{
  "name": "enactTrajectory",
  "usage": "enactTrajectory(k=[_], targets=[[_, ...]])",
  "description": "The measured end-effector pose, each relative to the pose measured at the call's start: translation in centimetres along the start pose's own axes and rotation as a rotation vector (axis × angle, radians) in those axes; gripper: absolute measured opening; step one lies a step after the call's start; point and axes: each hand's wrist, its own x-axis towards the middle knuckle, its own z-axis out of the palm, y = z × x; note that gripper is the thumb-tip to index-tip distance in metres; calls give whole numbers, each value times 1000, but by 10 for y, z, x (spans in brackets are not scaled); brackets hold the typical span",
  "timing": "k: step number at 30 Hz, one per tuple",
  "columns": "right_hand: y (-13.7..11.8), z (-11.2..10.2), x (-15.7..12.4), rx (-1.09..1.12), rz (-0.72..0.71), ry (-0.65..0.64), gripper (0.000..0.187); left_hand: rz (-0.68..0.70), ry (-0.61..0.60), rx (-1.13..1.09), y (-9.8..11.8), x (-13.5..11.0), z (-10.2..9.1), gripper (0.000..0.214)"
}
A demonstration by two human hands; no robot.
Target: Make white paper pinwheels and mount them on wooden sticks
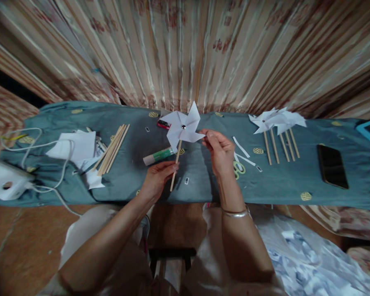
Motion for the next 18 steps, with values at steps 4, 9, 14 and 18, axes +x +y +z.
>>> enactTrajectory(k=[4, 9, 14, 18], targets=[[0, 3, -2, 33, 18, 18, 27, 6, 0, -16, 1, 1, 0, 35], [2, 7, -4, 38, 34, 10, 25, 19, 2, -17, 0, 3, 0, 33], [5, 11, -6, 39, 44, 8, 28, 29, 12, -18, 1, 4, -1, 30], [5, 14, -7, 31, 53, -1, 27, 37, 16, -4, 1, 5, -2, 28]])
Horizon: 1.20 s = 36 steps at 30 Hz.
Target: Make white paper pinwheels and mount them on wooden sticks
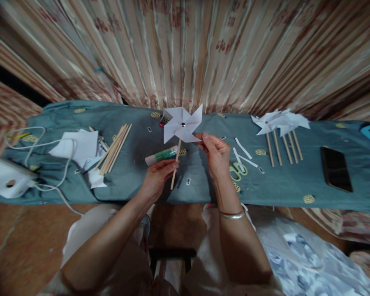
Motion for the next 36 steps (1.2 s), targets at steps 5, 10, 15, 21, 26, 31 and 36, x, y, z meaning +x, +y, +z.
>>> enactTrajectory(k=[5, 10, 15, 21, 26, 31, 36], targets=[[1, 0, -2, -28, 15, -10, 29, 6, -11, 5, 0, 1, -1, 27], [3, 2, -4, -51, 34, -18, 29, 7, -19, -26, 1, 2, 0, 28], [2, 5, -8, -61, 54, -37, 31, 6, -14, -36, 2, 3, 1, 28], [1, 7, -10, -36, 67, -107, 35, 4, -10, -27, 1, 2, 0, 28], [2, 9, -11, -61, 68, -125, 41, 0, -9, -34, 0, 3, 0, 28], [2, 9, -13, -72, 73, -145, 41, 9, -11, -27, 0, 3, -1, 26], [1, 4, -9, -117, 62, -113, 46, 16, -1, 3, 1, 2, -1, 26]])
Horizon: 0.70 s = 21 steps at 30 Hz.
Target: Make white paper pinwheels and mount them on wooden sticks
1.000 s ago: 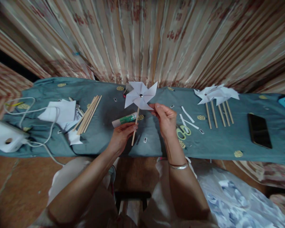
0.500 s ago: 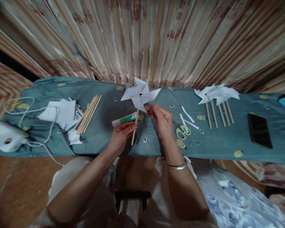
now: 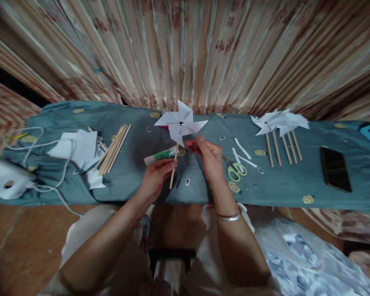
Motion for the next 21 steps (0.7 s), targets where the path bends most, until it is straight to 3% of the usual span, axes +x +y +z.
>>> enactTrajectory(k=[6, 21], targets=[[-7, -15, 15, 103, -45, 239, 39, -22, -7, 24, -3, -4, 2, 30], [-10, -24, 19, 159, -112, 206, 20, -58, -13, 102, -10, -9, 6, 33]])
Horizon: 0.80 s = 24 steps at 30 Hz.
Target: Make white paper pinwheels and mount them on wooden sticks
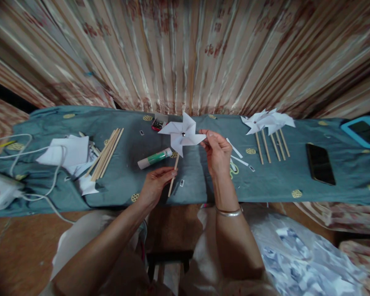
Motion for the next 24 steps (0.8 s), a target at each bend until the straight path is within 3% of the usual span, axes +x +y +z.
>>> enactTrajectory(k=[24], targets=[[4, 5, -7, -23, 35, -15, 23, 40, 13, -64, 7, 6, -3, 26]])
